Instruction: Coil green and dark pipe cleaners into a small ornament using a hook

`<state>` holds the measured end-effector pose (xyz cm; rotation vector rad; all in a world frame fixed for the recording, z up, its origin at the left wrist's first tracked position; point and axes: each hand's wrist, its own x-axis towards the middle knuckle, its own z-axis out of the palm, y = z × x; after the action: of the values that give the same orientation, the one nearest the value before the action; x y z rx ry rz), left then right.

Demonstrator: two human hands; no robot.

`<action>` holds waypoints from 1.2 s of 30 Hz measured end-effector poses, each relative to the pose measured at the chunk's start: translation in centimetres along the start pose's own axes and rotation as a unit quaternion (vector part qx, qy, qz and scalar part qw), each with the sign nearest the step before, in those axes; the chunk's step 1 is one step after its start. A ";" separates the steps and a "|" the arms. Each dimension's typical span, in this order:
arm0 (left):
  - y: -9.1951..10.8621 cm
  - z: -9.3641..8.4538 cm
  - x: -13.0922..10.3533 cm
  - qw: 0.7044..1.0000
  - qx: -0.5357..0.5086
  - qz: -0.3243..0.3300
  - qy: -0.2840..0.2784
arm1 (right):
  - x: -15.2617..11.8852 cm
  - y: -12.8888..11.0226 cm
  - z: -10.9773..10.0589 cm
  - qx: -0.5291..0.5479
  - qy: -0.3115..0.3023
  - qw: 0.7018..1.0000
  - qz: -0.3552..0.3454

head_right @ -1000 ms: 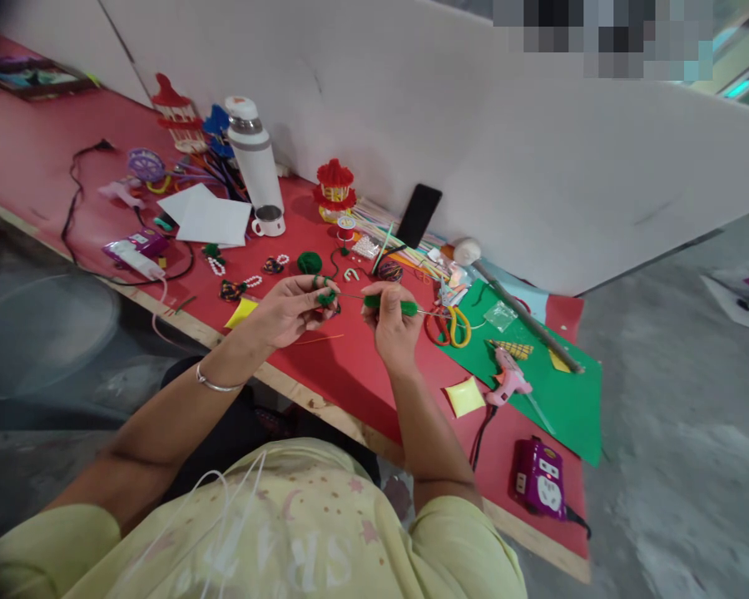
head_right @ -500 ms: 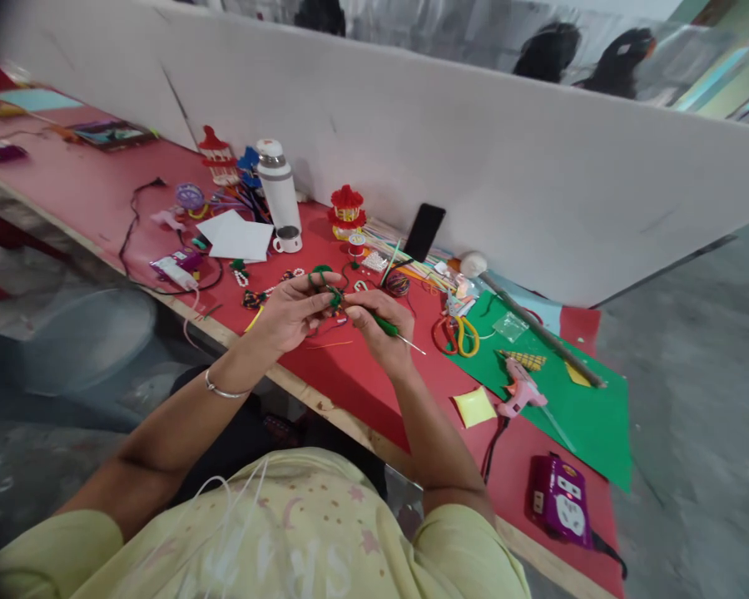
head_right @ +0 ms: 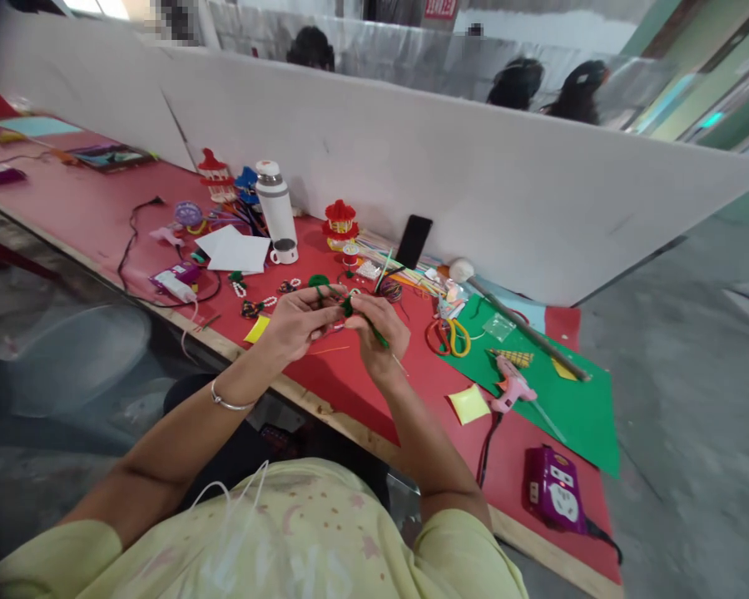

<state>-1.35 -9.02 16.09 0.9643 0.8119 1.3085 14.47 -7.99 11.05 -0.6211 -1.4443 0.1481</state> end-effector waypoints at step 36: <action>-0.2 -2.4 3.5 0.999 0.013 0.031 0.006 | 0.9 2.4 3.8 0.060 0.037 0.986 0.149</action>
<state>-3.04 -5.29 15.08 1.0102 0.8167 1.3609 11.65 -4.42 10.74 -0.7331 -1.2551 0.4396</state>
